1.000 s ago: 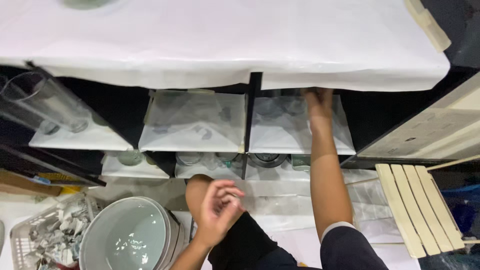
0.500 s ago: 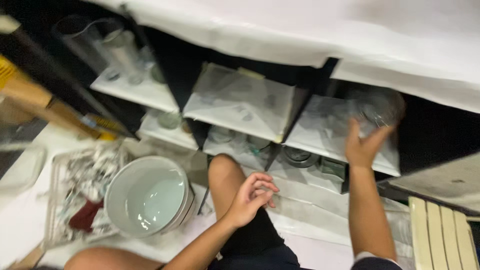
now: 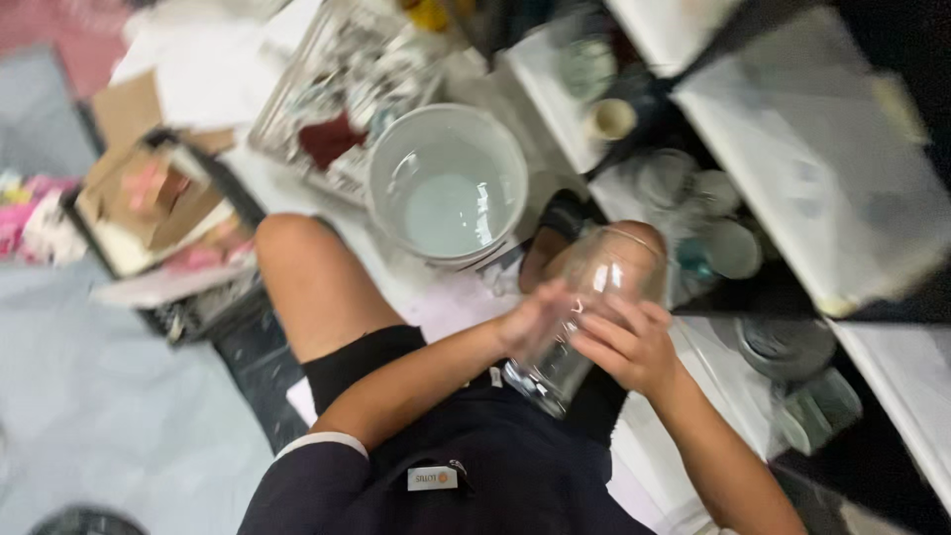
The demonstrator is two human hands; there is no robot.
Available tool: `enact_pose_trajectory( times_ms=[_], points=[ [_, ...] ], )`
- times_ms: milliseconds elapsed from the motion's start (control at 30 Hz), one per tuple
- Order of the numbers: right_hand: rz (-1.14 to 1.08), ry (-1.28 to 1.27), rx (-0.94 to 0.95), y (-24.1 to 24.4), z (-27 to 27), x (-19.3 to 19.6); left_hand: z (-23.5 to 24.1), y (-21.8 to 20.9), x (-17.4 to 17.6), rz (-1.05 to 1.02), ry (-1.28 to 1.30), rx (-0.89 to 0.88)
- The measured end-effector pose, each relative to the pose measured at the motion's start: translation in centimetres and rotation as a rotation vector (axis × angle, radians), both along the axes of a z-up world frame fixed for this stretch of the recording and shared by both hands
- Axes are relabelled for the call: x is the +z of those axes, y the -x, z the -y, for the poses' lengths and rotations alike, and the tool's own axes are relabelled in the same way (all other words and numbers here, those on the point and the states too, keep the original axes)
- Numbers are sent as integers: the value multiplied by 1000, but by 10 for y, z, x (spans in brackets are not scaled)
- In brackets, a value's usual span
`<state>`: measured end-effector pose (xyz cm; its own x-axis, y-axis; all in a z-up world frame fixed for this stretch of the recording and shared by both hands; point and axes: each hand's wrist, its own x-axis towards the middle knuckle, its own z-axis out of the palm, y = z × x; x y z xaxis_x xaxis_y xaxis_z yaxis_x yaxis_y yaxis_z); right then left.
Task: The person sits on a small stool and washes various ceramic bowls and glass cups in a bucket of water. They scrub the items by hand, rinse them, and place the cleaned items onto a nearby shelf.
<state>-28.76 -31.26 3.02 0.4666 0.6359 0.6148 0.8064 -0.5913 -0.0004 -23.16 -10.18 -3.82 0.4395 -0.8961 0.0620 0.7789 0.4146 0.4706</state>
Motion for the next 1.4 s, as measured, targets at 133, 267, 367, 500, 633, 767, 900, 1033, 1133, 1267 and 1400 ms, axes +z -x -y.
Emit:
enact_pose_trajectory(
  times_ms=[133, 267, 367, 500, 633, 767, 900, 1033, 1133, 1267, 1400],
  points=[
    [-228, 111, 236, -84, -78, 1, -65, -26, -27, -363, -405, 332],
    [-386, 190, 214, -162, -129, 20, -126, -57, -30, -430, 180, 375],
    [-660, -156, 313, -232, -139, 34, -158, -86, -33, -460, -174, 631],
    [-852, -427, 177, -301, -151, 22, -178, -147, -53, -119, -605, 748],
    [-894, -417, 170, -333, -144, -7, -173, -214, -88, 339, -1039, 827],
    [-864, -526, 108, -360, -142, -33, -153, -249, -131, 439, -1341, 698],
    [-835, -479, 48, -370, -141, -48, -138, -258, -175, 436, -1624, 471],
    [-897, -478, 32, -375, -140, -57, -136, -264, -208, 610, -1771, 322],
    [-761, -331, 36, -377, -136, -60, -141, -262, -220, 633, -1774, 239],
    [-835, -285, -48, -379, -130, -60, -135, -264, -225, 605, -1817, 250],
    [-911, -278, -89, -373, -129, -62, -134, -259, -226, 530, -1844, 305]
  ],
)
